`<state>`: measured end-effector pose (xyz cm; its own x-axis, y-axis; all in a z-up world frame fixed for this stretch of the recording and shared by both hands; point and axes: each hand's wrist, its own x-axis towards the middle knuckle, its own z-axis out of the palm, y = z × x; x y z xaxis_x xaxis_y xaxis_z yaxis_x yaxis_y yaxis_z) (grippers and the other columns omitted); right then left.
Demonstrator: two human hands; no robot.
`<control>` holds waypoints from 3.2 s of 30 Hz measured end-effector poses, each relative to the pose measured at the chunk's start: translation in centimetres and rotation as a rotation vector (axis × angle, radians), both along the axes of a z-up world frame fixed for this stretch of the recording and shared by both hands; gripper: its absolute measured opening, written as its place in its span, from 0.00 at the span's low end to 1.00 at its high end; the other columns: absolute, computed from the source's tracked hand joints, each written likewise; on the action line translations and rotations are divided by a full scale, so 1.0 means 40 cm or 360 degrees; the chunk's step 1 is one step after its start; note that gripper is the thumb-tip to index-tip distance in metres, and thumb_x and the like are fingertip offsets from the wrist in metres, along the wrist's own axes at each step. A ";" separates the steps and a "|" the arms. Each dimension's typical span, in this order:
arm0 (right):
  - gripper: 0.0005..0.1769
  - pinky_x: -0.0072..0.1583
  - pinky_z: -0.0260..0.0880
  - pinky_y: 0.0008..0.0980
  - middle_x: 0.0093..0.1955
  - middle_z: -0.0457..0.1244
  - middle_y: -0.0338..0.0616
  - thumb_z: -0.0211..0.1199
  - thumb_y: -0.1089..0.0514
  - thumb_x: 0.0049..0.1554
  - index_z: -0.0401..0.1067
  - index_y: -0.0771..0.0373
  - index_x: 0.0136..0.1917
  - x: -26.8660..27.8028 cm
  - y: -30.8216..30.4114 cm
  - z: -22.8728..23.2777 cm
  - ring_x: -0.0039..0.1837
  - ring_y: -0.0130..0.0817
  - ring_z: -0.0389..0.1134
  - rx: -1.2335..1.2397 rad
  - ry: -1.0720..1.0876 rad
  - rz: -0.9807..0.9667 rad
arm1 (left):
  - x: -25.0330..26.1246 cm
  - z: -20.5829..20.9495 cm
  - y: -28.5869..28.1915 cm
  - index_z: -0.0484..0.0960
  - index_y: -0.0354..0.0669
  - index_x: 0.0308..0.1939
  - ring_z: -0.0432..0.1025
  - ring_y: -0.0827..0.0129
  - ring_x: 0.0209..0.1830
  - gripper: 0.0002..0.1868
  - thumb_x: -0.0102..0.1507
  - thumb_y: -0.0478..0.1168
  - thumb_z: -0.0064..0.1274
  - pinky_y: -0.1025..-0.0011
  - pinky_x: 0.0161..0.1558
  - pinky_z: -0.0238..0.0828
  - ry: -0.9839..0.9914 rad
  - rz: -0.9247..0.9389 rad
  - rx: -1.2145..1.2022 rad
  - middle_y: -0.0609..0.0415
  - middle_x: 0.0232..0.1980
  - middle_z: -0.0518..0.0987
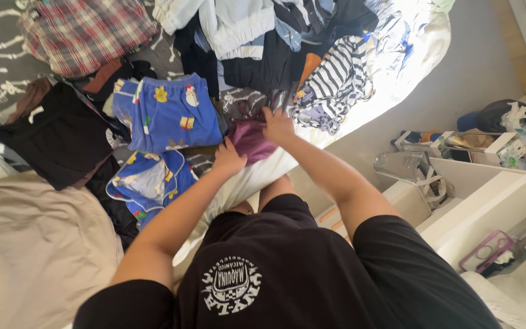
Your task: The person folds various clothing items on a bed, including a blue pajama set, underwear, socks, and a striped shirt. They smooth and fold each item neatly, placing them in a pile.
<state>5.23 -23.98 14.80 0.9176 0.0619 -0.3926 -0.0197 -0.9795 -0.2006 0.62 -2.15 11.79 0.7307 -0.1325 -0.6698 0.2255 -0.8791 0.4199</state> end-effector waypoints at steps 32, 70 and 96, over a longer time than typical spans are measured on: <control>0.27 0.67 0.64 0.39 0.69 0.64 0.50 0.60 0.47 0.65 0.65 0.52 0.75 0.833 0.256 -0.259 0.69 0.46 0.66 0.1596 0.0227 0.0213 | 0.741 -0.089 0.071 0.63 0.36 0.61 0.73 0.51 0.58 0.51 0.47 0.57 0.76 0.55 0.59 0.64 -0.0011 0.1155 0.0030 0.43 0.58 0.78; 0.25 0.60 0.74 0.46 0.55 0.70 0.46 0.61 0.44 0.60 0.73 0.64 0.61 0.274 0.098 0.490 0.53 0.40 0.72 0.2674 0.1007 -0.1159 | 0.187 0.364 0.346 0.49 0.57 0.81 0.63 0.55 0.76 0.31 0.74 0.36 0.38 0.54 0.74 0.64 -0.0037 0.1439 -0.2698 0.51 0.78 0.63; 0.22 0.52 0.72 0.27 0.50 0.71 0.40 0.70 0.51 0.52 0.76 0.62 0.58 0.263 0.382 0.582 0.49 0.26 0.72 0.1899 0.1042 -0.0274 | 0.247 0.440 0.469 0.72 0.37 0.69 0.69 0.73 0.60 0.28 0.68 0.43 0.61 0.74 0.63 0.64 -0.0472 0.0133 -0.1910 0.55 0.58 0.76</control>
<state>15.76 -8.68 38.10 0.6172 0.5699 -0.5424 -0.5386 -0.1964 -0.8193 10.49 16.62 29.39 0.8691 -0.4934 0.0358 0.0211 0.1092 0.9938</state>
